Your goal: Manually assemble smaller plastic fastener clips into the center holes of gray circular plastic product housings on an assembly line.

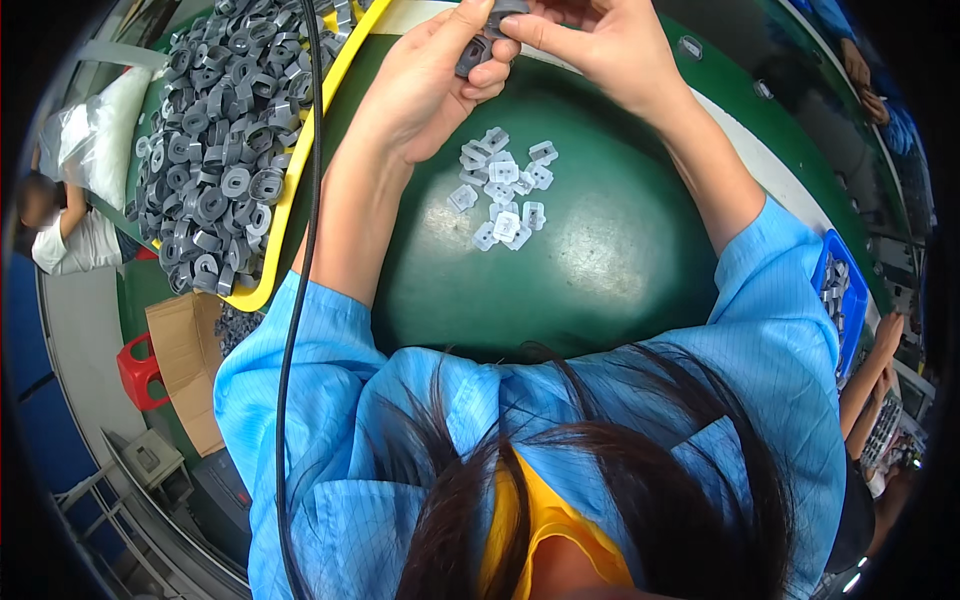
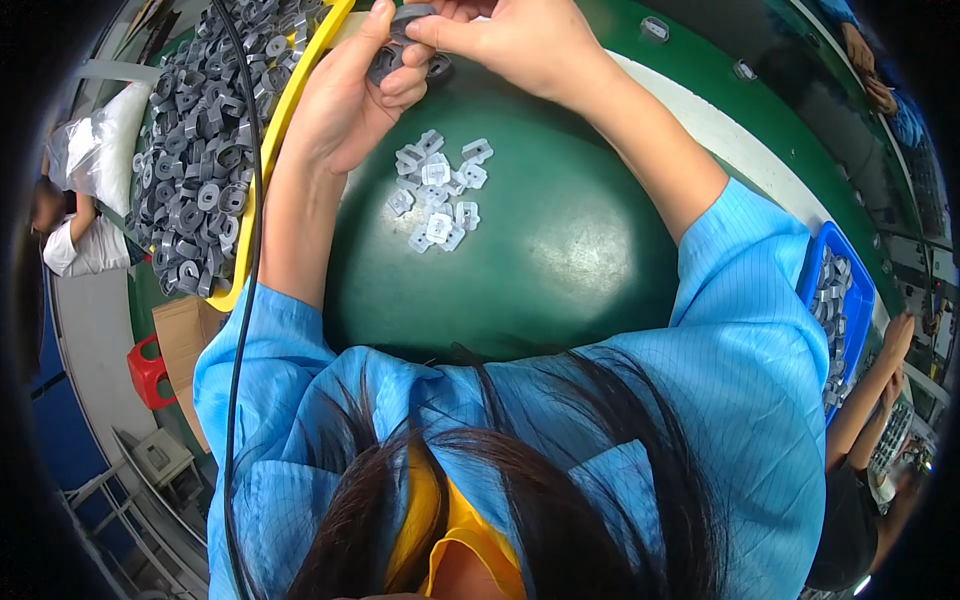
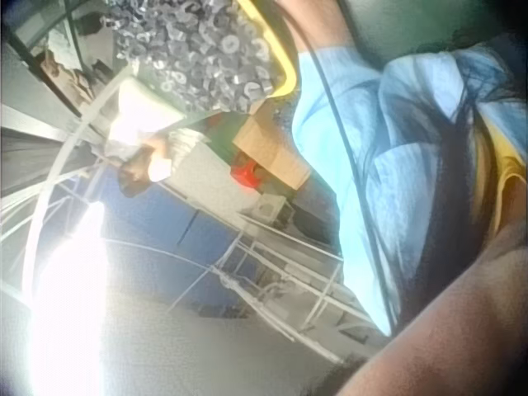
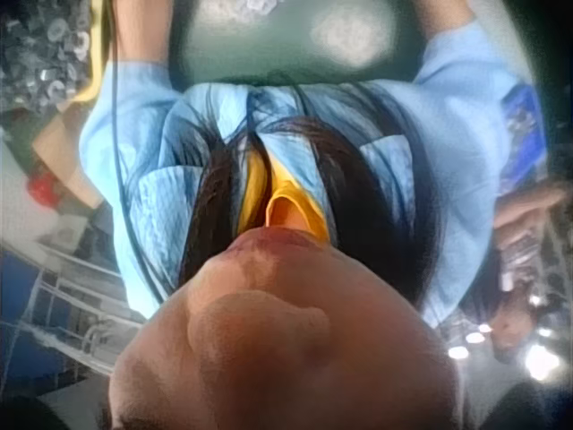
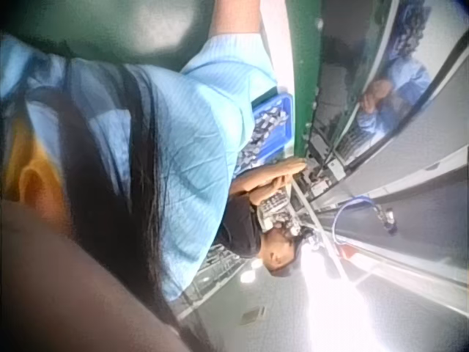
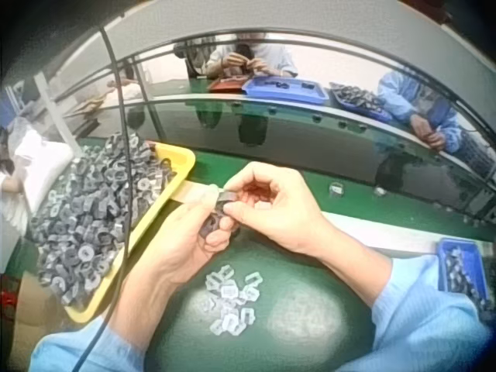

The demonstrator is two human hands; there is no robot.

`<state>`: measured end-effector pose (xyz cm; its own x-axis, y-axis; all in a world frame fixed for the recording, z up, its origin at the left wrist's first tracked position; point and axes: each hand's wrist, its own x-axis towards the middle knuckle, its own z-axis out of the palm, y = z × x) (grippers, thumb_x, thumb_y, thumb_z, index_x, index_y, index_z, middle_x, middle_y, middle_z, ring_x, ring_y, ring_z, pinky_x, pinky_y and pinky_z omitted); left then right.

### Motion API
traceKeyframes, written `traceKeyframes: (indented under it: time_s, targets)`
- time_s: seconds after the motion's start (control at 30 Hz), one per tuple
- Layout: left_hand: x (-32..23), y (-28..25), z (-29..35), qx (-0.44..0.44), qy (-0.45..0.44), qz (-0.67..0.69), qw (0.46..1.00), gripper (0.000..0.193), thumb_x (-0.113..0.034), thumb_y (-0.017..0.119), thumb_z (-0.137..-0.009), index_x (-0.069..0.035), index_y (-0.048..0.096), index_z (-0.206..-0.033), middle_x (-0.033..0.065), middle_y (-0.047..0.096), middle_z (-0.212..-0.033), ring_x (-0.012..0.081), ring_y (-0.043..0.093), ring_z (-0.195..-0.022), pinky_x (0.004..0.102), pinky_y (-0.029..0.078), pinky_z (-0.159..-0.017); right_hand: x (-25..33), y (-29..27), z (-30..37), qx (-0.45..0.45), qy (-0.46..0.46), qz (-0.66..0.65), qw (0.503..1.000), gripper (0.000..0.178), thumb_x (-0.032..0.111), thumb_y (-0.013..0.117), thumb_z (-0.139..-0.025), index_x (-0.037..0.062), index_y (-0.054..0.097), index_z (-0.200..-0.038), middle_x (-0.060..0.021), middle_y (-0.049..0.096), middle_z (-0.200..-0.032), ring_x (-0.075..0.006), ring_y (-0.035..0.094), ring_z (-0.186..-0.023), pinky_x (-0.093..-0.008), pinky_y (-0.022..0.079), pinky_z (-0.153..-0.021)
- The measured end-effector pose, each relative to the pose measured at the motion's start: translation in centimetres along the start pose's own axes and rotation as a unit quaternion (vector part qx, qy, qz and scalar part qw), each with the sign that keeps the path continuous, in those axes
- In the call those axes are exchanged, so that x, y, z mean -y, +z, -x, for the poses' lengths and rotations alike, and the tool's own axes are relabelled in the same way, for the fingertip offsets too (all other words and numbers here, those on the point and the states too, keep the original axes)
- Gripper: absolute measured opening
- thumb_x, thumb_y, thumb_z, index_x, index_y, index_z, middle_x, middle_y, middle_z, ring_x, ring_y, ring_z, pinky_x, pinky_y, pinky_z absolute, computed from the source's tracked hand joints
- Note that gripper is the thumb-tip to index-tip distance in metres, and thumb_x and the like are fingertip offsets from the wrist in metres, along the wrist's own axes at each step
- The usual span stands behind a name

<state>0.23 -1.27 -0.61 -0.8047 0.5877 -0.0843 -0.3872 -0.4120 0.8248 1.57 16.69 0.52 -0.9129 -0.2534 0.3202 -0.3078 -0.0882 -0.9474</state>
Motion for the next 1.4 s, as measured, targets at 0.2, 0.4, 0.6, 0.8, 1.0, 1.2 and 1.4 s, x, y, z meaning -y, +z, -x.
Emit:
traceKeyframes:
  time_s: [0.2, 0.4, 0.6, 0.8, 1.0, 1.2, 1.4]
  targets:
    - [0.1, -1.0, -0.2, 0.078, 0.014, 0.014, 0.997, 0.028, -0.031, 0.045, -0.103, -0.005, 0.057, -0.105, 0.0004, 0.053, -0.077, 0.0066, 0.043, -0.060, 0.0171, 0.034, -0.052, 3.0, 0.3, 0.6, 0.003, -0.121, 0.279, 0.953, 0.016, -0.001, 0.069, -0.083, -0.0015, 0.061, -0.097, -0.0058, 0.067, -0.084, -0.0100, 0.064, -0.077, -0.0236, 0.052, -0.071]
    - [-0.3, 0.4, 1.1, -0.066, 0.086, -0.249, 0.962, 0.029, -0.032, 0.051, -0.100, -0.005, 0.058, -0.098, -0.0023, 0.053, -0.077, 0.0048, 0.042, -0.063, 0.0205, 0.033, -0.057, -0.8, -3.3, -1.3, -0.002, 0.104, -0.014, 0.995, 0.021, 0.001, 0.071, -0.081, 0.0031, 0.058, -0.098, -0.0038, 0.066, -0.080, -0.0085, 0.061, -0.068, -0.0206, 0.046, -0.060]
    - [1.1, 1.7, 8.1, 0.112, 0.247, -0.668, 0.693, 0.060, -0.034, 0.087, -0.061, -0.008, 0.063, -0.109, 0.0109, 0.053, -0.105, 0.0261, 0.053, -0.097, 0.0358, 0.045, -0.085, -5.1, -9.0, -2.5, -0.162, 0.138, 0.010, 0.977, 0.024, 0.004, 0.062, -0.077, 0.0045, 0.057, -0.100, -0.0010, 0.058, -0.074, -0.0081, 0.047, -0.058, -0.0222, 0.036, -0.053]
    - [3.4, 1.5, 7.3, 0.084, 0.273, -0.716, 0.637, 0.047, -0.022, 0.081, -0.071, -0.007, 0.060, -0.110, 0.0123, 0.052, -0.105, 0.0317, 0.051, -0.096, 0.0401, 0.046, -0.084, -6.5, -10.1, -2.8, -0.243, 0.064, 0.352, 0.902, 0.018, 0.012, 0.069, -0.077, 0.0025, 0.062, -0.091, -0.0018, 0.061, -0.075, -0.0102, 0.055, -0.066, -0.0255, 0.044, -0.059]
    - [2.9, 1.5, 3.0, -0.071, 0.258, -0.568, 0.779, 0.032, -0.008, 0.064, -0.084, -0.003, 0.050, -0.112, 0.0138, 0.056, -0.101, 0.0271, 0.056, -0.086, 0.0366, 0.047, -0.078, -2.4, -7.9, -0.2, -0.021, 0.069, 0.367, 0.927, 0.020, 0.022, 0.074, -0.082, 0.0034, 0.068, -0.083, 0.0001, 0.064, -0.071, -0.0073, 0.056, -0.062, -0.0243, 0.046, -0.057]
    - [0.2, 0.1, -0.9, -0.120, 0.083, -0.280, 0.949, 0.034, -0.002, 0.050, -0.089, 0.004, 0.052, -0.122, 0.0119, 0.062, -0.104, 0.0179, 0.064, -0.092, 0.0277, 0.052, -0.082, 2.2, -2.1, 2.3, 0.217, 0.220, 0.334, 0.891, 0.026, 0.023, 0.075, -0.080, -0.0009, 0.065, -0.077, -0.0050, 0.065, -0.069, -0.0107, 0.060, -0.058, -0.0258, 0.047, -0.051]
    - [0.0, 0.0, -0.8, -0.085, 0.076, -0.194, 0.974, 0.038, -0.003, 0.051, -0.096, 0.008, 0.045, -0.131, 0.0172, 0.052, -0.120, 0.0232, 0.060, -0.109, 0.0315, 0.052, -0.098, 1.0, -3.8, 1.1, 0.149, 0.226, 0.209, 0.940, 0.021, 0.017, 0.067, -0.085, -0.0032, 0.068, -0.083, -0.0053, 0.065, -0.068, -0.0100, 0.061, -0.058, -0.0246, 0.051, -0.055]
